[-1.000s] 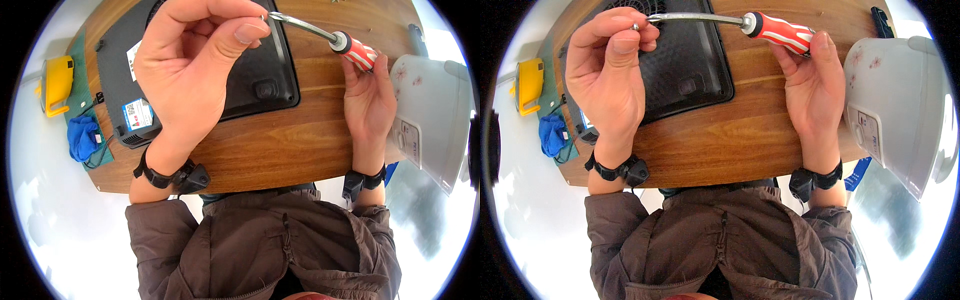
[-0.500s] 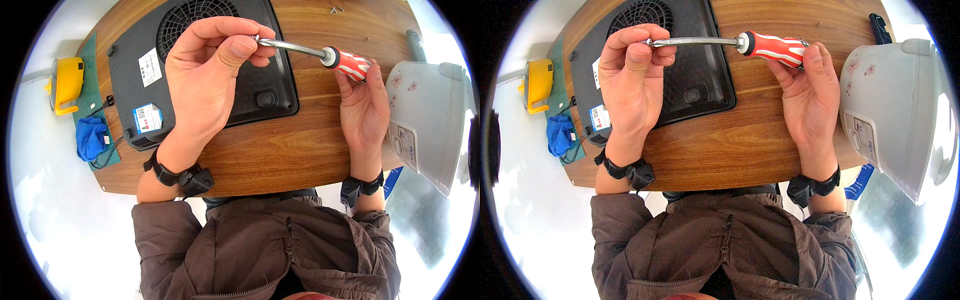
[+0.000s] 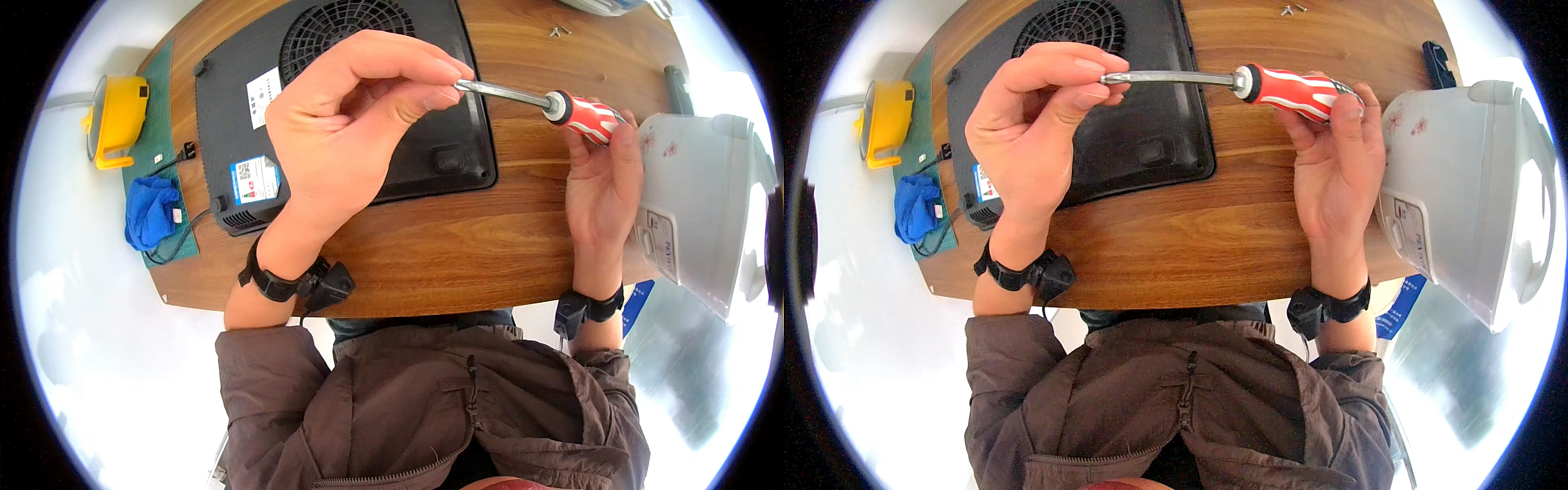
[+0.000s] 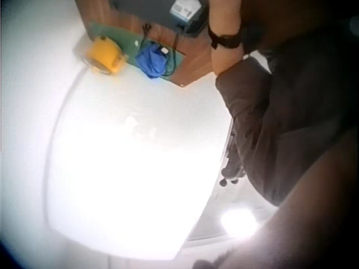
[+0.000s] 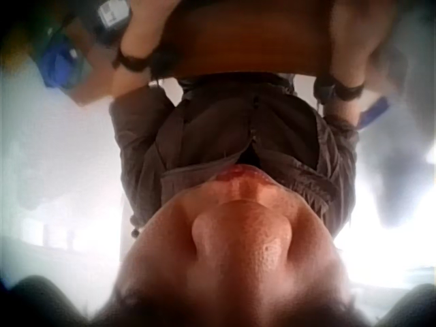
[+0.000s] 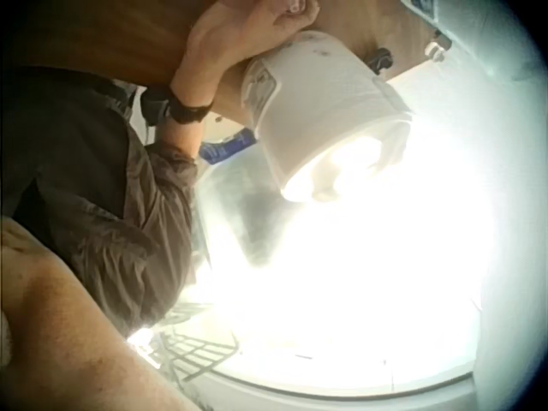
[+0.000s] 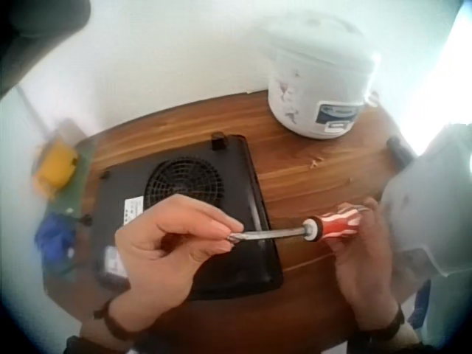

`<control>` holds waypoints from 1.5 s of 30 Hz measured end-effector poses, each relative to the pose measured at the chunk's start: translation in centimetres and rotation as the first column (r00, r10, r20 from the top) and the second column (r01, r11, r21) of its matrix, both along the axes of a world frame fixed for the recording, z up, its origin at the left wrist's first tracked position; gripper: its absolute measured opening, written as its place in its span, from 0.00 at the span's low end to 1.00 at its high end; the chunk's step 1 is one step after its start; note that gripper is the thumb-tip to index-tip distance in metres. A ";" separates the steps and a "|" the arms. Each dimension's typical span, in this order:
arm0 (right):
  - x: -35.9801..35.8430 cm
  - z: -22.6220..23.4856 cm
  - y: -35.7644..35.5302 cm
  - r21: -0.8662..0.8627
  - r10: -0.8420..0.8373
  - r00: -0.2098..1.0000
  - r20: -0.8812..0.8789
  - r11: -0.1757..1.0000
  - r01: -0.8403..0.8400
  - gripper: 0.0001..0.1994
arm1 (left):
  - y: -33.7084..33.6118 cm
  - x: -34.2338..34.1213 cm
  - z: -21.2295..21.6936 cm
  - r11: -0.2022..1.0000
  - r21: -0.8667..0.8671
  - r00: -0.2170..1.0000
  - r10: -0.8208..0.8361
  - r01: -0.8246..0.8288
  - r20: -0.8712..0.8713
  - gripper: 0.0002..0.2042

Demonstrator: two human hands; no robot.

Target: The person assembles an induction cooker by securing internal components with a screwdriver, attaching the power cord, and fastening the base cover with screws.

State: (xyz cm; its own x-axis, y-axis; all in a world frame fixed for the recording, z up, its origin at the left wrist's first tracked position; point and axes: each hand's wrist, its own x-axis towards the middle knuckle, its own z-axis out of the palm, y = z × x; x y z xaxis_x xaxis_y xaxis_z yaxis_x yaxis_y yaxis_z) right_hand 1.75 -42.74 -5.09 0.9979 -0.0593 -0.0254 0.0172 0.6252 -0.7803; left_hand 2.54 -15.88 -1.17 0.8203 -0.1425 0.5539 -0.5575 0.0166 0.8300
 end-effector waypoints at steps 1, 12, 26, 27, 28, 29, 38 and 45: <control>0.0 0.2 0.1 -0.023 -0.008 1.000 0.025 1.000 0.008 0.16 | 0.2 -0.3 0.1 1.000 0.016 1.000 0.020 -0.020 0.005 0.07; -1.7 0.9 3.7 -0.189 0.198 0.965 0.174 0.968 -0.164 0.20 | 4.2 -8.3 -0.3 0.950 -0.160 0.924 0.206 -0.267 -0.321 0.06; -4.6 9.4 14.6 -0.593 0.567 0.602 0.563 0.784 -0.183 0.28 | 13.1 -17.1 1.3 0.834 0.183 0.808 0.550 -0.520 -0.212 0.23; -4.5 10.1 15.8 -0.648 0.593 0.545 0.592 0.753 -0.115 0.27 | 14.1 -17.2 1.1 0.797 0.263 0.801 0.587 -0.544 -0.122 0.23; -4.5 11.1 16.8 -0.691 0.628 0.479 0.613 0.720 -0.059 0.26 | 14.7 -17.1 1.3 0.732 0.357 0.781 0.625 -0.580 -0.014 0.23; -4.4 12.0 17.9 -0.724 0.666 0.411 0.622 0.690 -0.021 0.25 | 15.2 -17.3 2.0 0.641 0.453 0.747 0.659 -0.620 0.091 0.22; -5.0 17.7 28.1 -0.801 0.846 -0.025 0.533 0.514 0.306 0.25 | 18.0 -18.3 0.7 0.462 0.535 0.644 0.733 -0.707 0.219 0.11; -4.5 15.3 30.7 -0.868 0.875 0.005 0.485 0.480 0.130 0.22 | 18.6 -18.5 -1.3 0.484 0.534 0.628 0.769 -0.693 0.118 0.09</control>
State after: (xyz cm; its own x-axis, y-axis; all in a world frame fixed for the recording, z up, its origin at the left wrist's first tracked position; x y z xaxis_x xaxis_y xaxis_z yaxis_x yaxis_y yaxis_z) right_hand -2.72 -12.08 10.25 0.0224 0.8426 0.5381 0.8548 0.2630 -0.4474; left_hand -15.92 2.75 -2.42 0.8097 0.3310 0.4846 -0.0679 -0.7673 0.6377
